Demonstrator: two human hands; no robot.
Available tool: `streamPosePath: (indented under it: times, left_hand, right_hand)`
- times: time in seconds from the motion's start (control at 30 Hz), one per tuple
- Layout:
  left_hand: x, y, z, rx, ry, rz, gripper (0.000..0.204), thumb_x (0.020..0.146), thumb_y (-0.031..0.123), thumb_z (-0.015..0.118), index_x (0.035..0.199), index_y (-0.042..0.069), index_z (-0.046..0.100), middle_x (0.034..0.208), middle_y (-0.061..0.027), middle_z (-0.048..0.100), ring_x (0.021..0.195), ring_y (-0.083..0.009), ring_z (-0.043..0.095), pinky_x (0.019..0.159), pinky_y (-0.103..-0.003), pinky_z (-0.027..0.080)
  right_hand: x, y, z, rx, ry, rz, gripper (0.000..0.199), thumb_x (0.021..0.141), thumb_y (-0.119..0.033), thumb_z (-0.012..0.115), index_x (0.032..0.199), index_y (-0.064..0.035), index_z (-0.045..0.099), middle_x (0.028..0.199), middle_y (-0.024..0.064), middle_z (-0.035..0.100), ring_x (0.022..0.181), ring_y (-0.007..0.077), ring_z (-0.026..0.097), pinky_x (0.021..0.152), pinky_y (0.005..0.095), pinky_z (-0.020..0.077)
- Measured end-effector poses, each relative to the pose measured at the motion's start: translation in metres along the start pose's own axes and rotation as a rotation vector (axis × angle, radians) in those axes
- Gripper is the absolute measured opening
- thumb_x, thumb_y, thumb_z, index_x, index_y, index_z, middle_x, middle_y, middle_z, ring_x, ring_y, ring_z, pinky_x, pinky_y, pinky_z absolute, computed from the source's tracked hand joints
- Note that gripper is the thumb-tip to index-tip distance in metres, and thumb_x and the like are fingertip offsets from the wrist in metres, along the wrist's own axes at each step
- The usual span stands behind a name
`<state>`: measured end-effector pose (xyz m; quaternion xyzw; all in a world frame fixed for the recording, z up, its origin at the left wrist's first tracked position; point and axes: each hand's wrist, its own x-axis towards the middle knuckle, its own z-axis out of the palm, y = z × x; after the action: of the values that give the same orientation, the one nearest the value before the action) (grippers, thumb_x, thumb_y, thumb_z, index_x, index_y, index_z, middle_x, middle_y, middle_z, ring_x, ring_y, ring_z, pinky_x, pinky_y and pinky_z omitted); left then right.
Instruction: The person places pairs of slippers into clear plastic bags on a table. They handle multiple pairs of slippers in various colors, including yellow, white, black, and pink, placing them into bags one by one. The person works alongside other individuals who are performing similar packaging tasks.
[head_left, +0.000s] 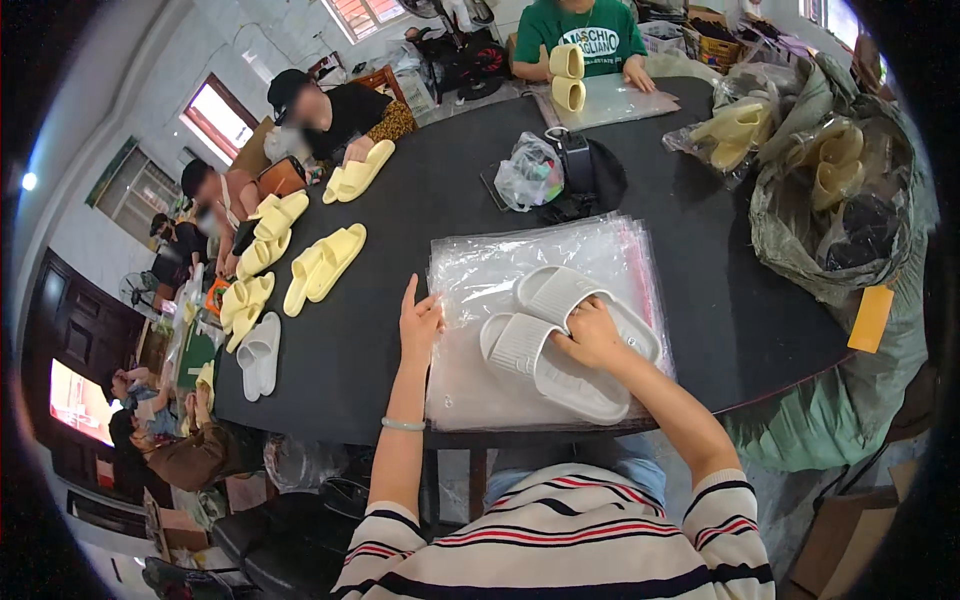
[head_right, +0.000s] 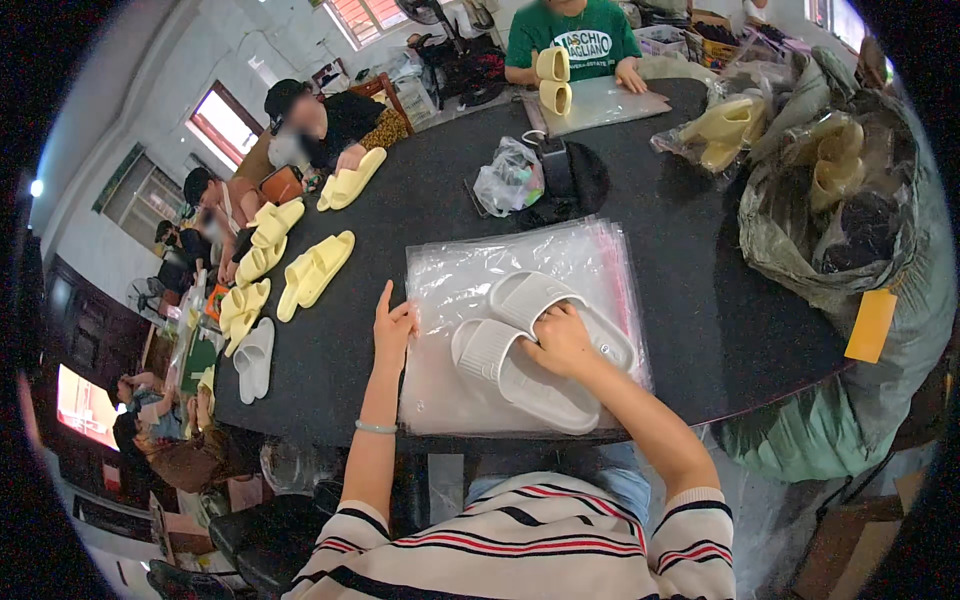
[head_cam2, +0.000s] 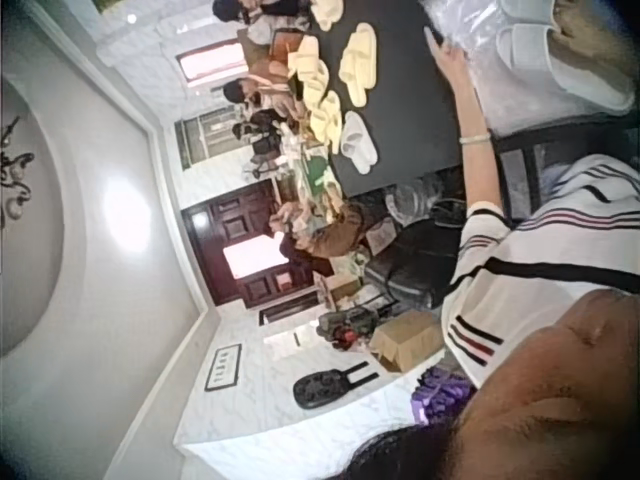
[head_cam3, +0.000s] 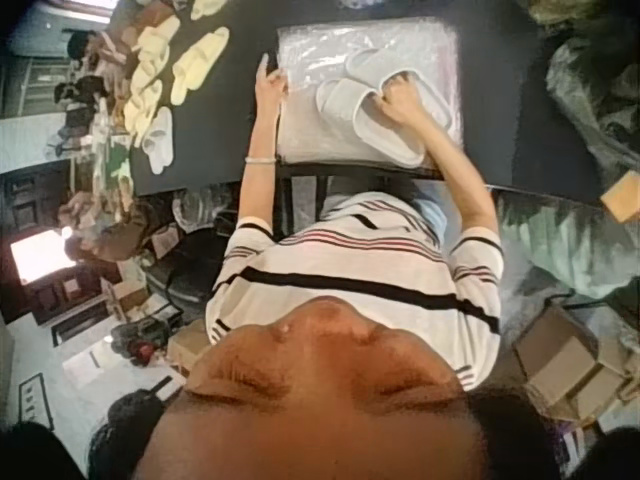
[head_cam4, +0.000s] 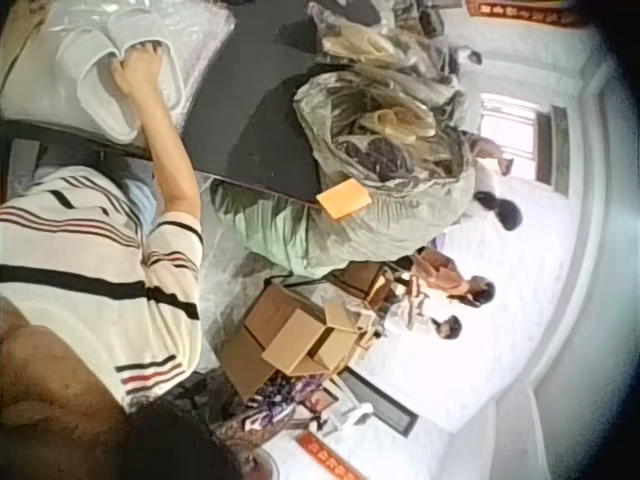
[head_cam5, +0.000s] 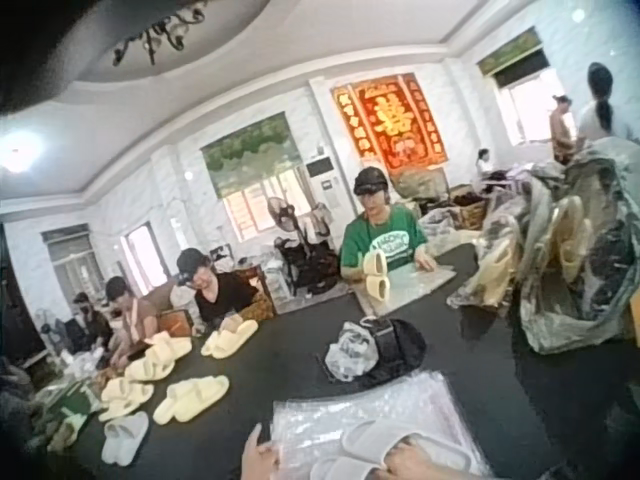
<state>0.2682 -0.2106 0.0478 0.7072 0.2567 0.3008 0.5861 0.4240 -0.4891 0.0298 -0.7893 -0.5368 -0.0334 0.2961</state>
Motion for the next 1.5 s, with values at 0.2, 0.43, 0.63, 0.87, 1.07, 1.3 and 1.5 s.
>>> streamPosePath:
  times: [0.2,0.43,0.63,0.87,1.07,1.3,1.5]
  left_hand:
    - [-0.014,0.008,0.007,1.067,-0.168,0.799,0.050,0.085,0.005,0.057,0.135,0.006,0.051,0.133,-0.0212,0.052,0.121,-0.0376,0.049,0.105,-0.049,0.036]
    - [-0.051,-0.015,0.024,1.162,-0.343,0.552,0.052,0.087,0.029,0.060,0.133,0.007,0.054,0.139,-0.0150,0.050,0.135,-0.0330,0.040,0.114,-0.045,0.026]
    - [-0.046,-0.030,0.016,0.996,-0.153,0.578,0.042,0.085,0.018,0.059,0.124,0.002,0.059,0.130,-0.0199,0.055,0.125,-0.0388,0.047,0.113,-0.049,0.028]
    - [-0.047,-0.037,0.001,0.440,0.162,0.204,0.029,0.091,-0.001,0.050,0.119,-0.004,0.058,0.123,-0.0216,0.059,0.118,-0.0365,0.055,0.100,-0.038,0.042]
    - [-0.092,0.029,0.044,0.538,0.070,0.562,0.027,0.089,0.009,0.061,0.115,0.002,0.062,0.109,-0.0154,0.062,0.095,-0.0292,0.061,0.085,-0.039,0.047]
    - [-0.068,0.050,0.108,1.074,-0.010,0.584,0.032,0.087,0.023,0.066,0.113,0.005,0.064,0.096,-0.0156,0.059,0.085,-0.0333,0.060,0.077,-0.045,0.048]
    - [-0.065,0.060,0.082,0.915,0.006,0.530,0.035,0.090,0.027,0.062,0.115,0.003,0.062,0.090,-0.0174,0.058,0.084,-0.0354,0.059,0.076,-0.044,0.048]
  right_hand:
    - [0.007,-0.006,-0.006,0.006,-0.059,0.043,0.039,0.086,-0.034,0.057,0.101,-0.0003,0.068,0.109,0.0180,0.065,0.112,0.0337,0.054,0.099,0.0465,0.0352]
    - [0.053,-0.044,-0.009,0.154,0.052,0.162,0.046,0.091,-0.037,0.054,0.112,0.0021,0.063,0.118,0.0223,0.059,0.116,0.0379,0.048,0.098,0.0498,0.0341]
    - [0.076,-0.051,0.023,0.074,0.010,0.259,0.047,0.091,-0.038,0.056,0.120,0.0002,0.058,0.124,0.0194,0.056,0.120,0.0353,0.046,0.098,0.0481,0.0355]
    - [0.020,-0.010,-0.015,0.345,0.228,0.130,0.034,0.093,-0.025,0.057,0.119,-0.0021,0.058,0.116,0.0178,0.057,0.106,0.0325,0.055,0.090,0.0409,0.0443]
    - [-0.017,0.034,-0.014,0.431,0.158,0.373,0.028,0.096,-0.022,0.052,0.111,-0.0007,0.062,0.109,0.0170,0.061,0.102,0.0318,0.055,0.092,0.0391,0.0426]
    - [-0.020,0.035,-0.002,0.262,0.207,0.210,0.025,0.095,-0.019,0.051,0.108,-0.0062,0.068,0.111,0.0150,0.061,0.105,0.0332,0.054,0.093,0.0413,0.0422]
    - [-0.020,0.022,-0.014,0.187,0.196,0.199,0.024,0.094,-0.019,0.052,0.108,-0.0089,0.069,0.110,0.0134,0.061,0.104,0.0314,0.053,0.093,0.0403,0.0427]
